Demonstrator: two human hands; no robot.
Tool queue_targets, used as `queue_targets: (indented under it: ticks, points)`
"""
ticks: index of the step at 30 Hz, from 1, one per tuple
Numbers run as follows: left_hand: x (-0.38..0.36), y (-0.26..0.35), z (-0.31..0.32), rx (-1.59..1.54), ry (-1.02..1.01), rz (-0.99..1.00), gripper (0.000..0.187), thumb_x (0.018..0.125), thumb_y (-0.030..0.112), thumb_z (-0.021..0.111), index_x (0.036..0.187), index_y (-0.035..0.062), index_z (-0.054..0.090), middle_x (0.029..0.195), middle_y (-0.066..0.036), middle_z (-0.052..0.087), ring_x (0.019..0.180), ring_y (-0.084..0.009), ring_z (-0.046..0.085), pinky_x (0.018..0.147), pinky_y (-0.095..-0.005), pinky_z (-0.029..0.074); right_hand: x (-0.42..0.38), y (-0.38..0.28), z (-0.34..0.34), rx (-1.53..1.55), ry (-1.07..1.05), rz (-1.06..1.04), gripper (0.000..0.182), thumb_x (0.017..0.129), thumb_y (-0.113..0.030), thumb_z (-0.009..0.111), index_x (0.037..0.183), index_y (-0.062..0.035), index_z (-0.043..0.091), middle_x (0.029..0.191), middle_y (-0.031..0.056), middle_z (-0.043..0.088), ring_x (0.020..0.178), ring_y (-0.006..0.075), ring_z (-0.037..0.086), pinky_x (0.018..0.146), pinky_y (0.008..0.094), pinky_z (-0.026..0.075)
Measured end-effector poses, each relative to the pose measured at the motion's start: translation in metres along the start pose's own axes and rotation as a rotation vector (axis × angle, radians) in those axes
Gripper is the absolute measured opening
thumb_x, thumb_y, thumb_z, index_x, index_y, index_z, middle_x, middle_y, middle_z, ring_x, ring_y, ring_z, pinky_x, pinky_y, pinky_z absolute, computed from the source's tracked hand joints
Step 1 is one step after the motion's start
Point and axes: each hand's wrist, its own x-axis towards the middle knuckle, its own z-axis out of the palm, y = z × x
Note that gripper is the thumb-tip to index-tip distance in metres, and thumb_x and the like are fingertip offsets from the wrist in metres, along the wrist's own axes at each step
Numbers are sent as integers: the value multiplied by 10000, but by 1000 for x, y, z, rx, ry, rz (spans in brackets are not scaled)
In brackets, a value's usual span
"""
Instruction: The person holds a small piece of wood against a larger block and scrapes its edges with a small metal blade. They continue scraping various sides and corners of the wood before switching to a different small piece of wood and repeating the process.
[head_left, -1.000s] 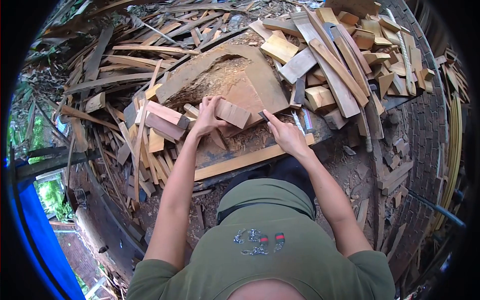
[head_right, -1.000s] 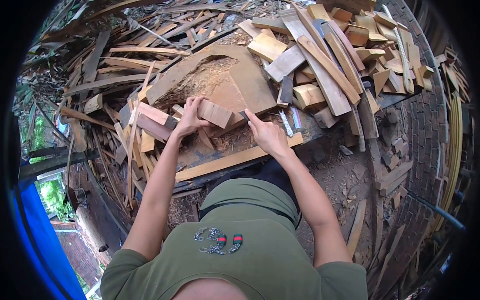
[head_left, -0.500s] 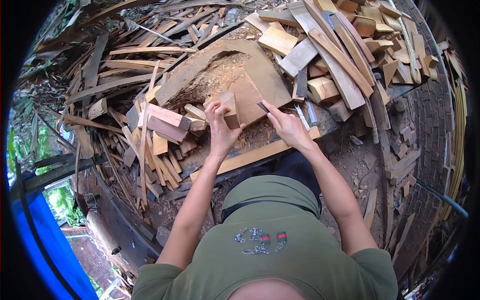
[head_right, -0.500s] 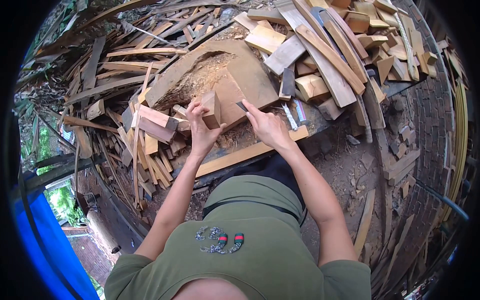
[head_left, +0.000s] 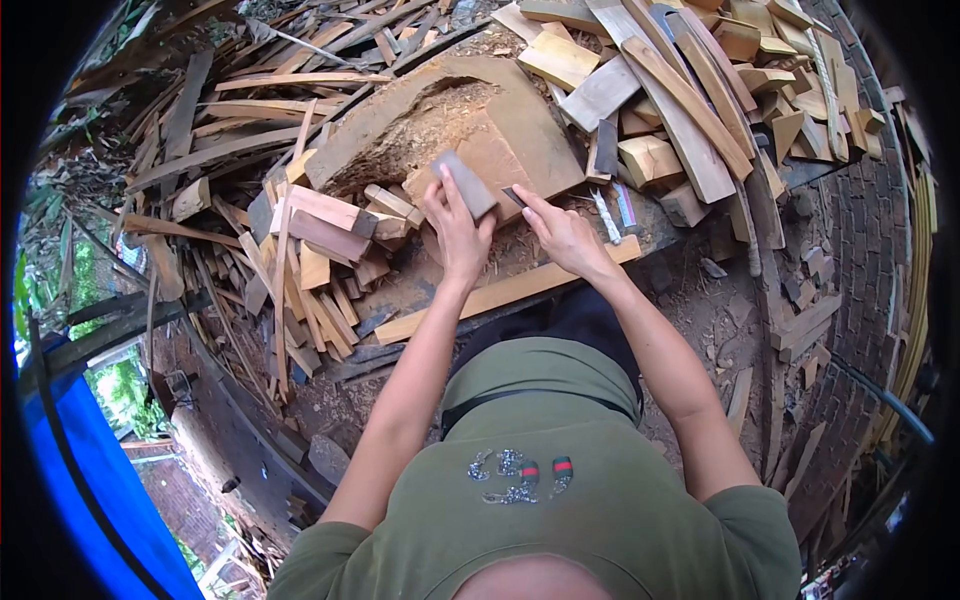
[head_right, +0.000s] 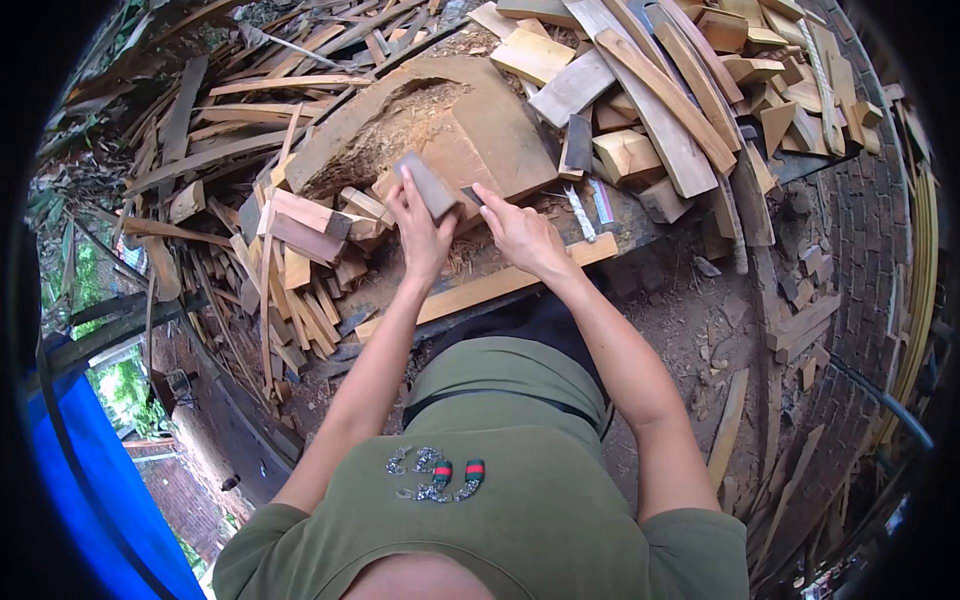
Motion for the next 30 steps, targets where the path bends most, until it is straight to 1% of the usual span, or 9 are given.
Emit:
queue_targets:
  ticks: [4,7,8,10,11,17,20,22,30]
  points:
    - [14,-1,-10,33,-100,-80,1175,680,284,857,1539,-6,111,1403,-249,257,1305,-421,352,1107,-460,336,-7,1,-6,16,50,13,415,1010,-333,442,1409,-229,494,1042,263,660,988,471,610,853,546,485]
    - [19,-14,-26,102,-162,6,1435,556,516,893,1506,-86,2,1574,-288,29,1480,-417,79,1209,-469,128,-9,5,-6,40,25,60,422,1010,-327,444,1419,-235,482,1066,246,661,998,468,607,865,538,484]
    - [28,-20,-29,97,-168,36,1450,538,533,893,1504,-94,13,1572,-297,79,1483,-402,91,1206,-470,129,-8,4,-5,57,18,63,422,1009,-326,445,1421,-236,479,1069,243,662,995,468,608,865,536,486]
    - [47,-23,-33,100,-268,74,1467,523,544,894,1509,-87,8,1568,-306,121,1479,-407,112,1205,-465,119,-6,-6,-3,91,-5,77,407,1007,-292,479,1408,-227,501,1108,224,658,1005,441,619,836,499,498]
    - [50,-32,-25,158,-258,131,1429,516,477,903,1513,-68,37,1526,-306,221,1445,-422,205,1187,-467,188,-5,-10,0,110,9,31,405,1007,-293,480,1407,-230,502,1079,231,661,988,445,619,826,505,495]
    - [49,-20,-20,73,-175,33,1275,502,343,875,1481,-27,147,1402,-260,356,1316,-427,388,1109,-474,339,-4,-24,7,82,7,17,402,1003,-283,491,1402,-243,506,960,257,665,930,463,619,779,527,495]
    - [46,-21,-15,59,-116,39,1253,499,315,878,1471,-24,163,1402,-256,354,1313,-427,389,1104,-473,340,6,-29,11,46,14,24,399,996,-261,505,1395,-245,515,940,253,664,915,462,619,764,527,498]
    - [44,-18,-14,64,-80,35,1241,496,284,877,1467,-14,164,1374,-247,370,1298,-424,396,1096,-479,342,22,-27,22,74,207,-93,377,964,-246,546,1338,-207,575,810,261,654,783,452,641,693,539,518]
    - [47,-22,-11,44,-84,16,1244,482,257,893,1455,13,158,1321,-225,375,1262,-407,405,1079,-476,344,4,-26,0,-103,95,-75,389,962,-258,549,1349,-222,561,779,233,666,728,438,649,665,530,527]
